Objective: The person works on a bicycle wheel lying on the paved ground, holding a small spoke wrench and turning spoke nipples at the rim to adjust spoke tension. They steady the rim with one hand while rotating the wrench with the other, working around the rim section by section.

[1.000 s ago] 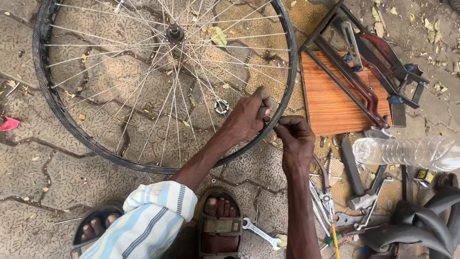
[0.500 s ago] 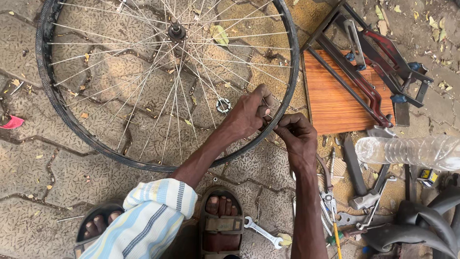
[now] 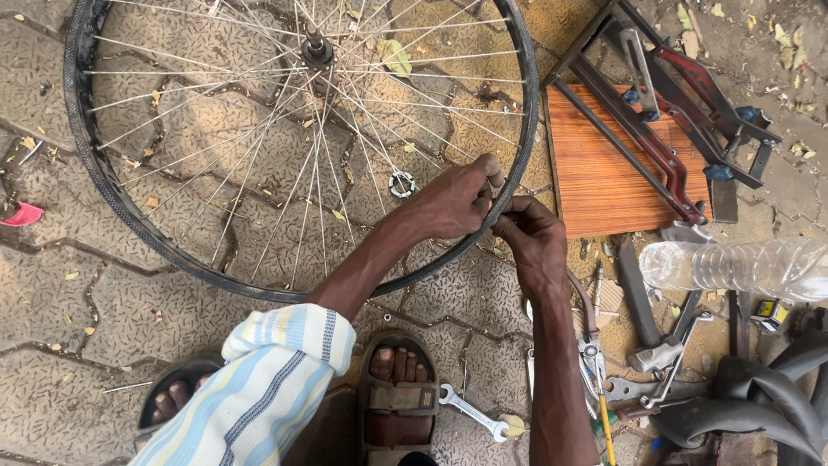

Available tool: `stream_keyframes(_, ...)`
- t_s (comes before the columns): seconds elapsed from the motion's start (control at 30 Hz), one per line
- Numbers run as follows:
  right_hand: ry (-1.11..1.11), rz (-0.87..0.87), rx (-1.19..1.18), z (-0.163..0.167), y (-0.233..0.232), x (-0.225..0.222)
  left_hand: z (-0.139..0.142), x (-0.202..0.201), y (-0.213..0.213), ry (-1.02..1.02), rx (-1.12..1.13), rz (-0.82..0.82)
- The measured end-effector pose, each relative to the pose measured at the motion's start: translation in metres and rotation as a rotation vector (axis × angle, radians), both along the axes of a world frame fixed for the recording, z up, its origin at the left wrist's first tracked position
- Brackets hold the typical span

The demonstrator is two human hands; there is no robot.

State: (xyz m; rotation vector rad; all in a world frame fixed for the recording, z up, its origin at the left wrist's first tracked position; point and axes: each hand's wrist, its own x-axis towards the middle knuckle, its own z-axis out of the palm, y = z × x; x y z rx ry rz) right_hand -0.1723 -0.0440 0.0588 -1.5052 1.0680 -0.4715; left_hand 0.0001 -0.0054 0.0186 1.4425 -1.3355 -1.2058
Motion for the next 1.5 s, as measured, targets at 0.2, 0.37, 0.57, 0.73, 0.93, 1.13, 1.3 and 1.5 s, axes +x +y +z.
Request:
stream_keyframes(0.2,-0.002,-0.012,-0.014,0.0,0.006,-0.003,0.004,-0.002,-0.005,-0.3,-0.026,-0.008)
stream_keyframes(0.37,0.014,0.023,-0.073,-0.002,0.006,-0.002,0.001,0.004,-0.004,-0.099,-0.017,-0.108)
stream_keyframes(0.57,0.025,0.062,-0.105,-0.006,0.007,-0.005,0.003,-0.001,-0.004,-0.171,-0.126,0.022)
stream_keyframes(0.73,-0.067,-0.19,0.145,-0.007,0.016,-0.01,0.013,0.003,0.0,-0.131,0.068,-0.048)
stream_keyframes(0.93,-0.535,-0.35,0.545,-0.014,0.028,-0.03,0.007,0.001,-0.003,-0.092,0.026,-0.003)
stream_keyframes(1.13,-0.494,-0.357,0.603,-0.022,0.034,-0.043,-0.012,-0.003,-0.011,-0.165,-0.212,0.04)
stream_keyframes(1.3,-0.473,-0.307,0.605,-0.02,0.034,-0.042,-0.001,0.0,-0.01,-0.068,0.053,-0.085)
stream_keyframes(1.5,-0.437,-0.397,0.557,-0.017,0.04,-0.037,0.003,0.001,-0.007,-0.023,0.104,-0.045)
